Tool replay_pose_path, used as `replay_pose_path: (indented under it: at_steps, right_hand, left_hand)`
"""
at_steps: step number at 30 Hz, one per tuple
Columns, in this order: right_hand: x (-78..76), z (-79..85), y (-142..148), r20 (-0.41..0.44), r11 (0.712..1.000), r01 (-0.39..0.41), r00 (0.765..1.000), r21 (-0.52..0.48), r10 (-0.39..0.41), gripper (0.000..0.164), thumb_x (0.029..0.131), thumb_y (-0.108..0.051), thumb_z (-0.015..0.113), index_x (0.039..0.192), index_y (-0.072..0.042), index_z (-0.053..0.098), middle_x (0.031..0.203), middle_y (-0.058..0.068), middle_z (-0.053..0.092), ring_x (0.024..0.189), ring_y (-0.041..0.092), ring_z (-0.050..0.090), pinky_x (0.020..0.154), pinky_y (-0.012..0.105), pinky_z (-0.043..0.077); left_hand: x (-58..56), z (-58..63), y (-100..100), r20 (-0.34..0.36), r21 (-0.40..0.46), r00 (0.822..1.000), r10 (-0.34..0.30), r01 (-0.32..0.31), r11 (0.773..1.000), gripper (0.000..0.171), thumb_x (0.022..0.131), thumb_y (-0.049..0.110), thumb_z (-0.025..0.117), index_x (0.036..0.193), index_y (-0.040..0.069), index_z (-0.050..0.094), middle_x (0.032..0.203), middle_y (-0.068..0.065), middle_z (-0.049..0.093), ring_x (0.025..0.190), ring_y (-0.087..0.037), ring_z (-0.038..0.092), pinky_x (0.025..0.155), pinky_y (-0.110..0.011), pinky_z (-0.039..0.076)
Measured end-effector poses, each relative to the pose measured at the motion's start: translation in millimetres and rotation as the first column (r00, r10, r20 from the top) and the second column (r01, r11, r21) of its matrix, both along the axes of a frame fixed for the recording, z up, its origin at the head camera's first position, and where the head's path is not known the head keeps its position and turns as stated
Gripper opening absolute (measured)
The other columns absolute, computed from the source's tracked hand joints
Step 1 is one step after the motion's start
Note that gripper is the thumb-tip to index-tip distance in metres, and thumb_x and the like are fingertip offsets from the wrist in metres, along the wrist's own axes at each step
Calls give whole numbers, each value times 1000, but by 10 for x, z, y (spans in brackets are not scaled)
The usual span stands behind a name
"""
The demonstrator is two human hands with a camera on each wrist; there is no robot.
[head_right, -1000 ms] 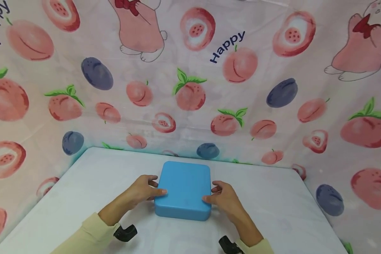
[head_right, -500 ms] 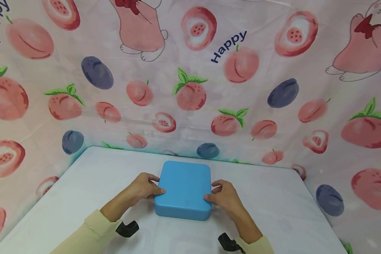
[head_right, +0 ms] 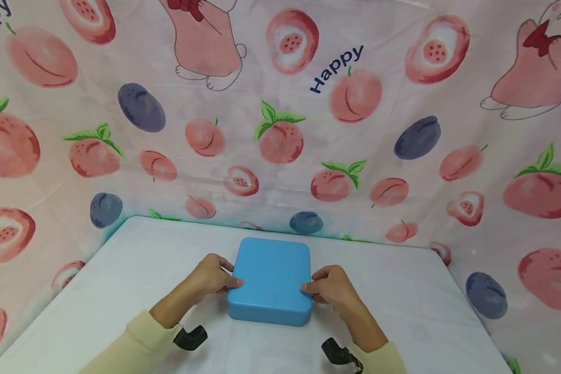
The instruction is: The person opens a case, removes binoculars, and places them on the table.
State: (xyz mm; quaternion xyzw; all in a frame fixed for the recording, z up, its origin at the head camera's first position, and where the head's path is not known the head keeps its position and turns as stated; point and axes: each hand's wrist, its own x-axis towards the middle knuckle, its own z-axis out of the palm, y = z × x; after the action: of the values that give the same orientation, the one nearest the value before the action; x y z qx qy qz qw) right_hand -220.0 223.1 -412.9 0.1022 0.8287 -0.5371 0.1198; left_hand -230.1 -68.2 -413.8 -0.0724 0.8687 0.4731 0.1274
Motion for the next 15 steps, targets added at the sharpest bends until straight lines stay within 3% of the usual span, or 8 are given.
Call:
replay_pose_path:
  at_steps: [9,15]
  right_hand:
    - [-40,14,-49,4,995,-15,1000,100,14,42,85,-10,85,111,8,58,105,19,60,84,26,65,74,39,62]
    - [-63,-6,-103,-8,982,-1,1000,186,2,42,85,-13,85,107,6,56,98,17,58,80,25,59,68,33,57]
  left_hand:
    - [41,8,88,-66,-86,997,33,-39,996,44,80,21,91,106,-5,67,98,-15,70,85,-25,64,70,-36,56]
    - [29,22,143,-107,-144,993,42,-57,988,41,78,24,93,94,-2,66,84,-11,65,79,-25,60,62,-32,48]
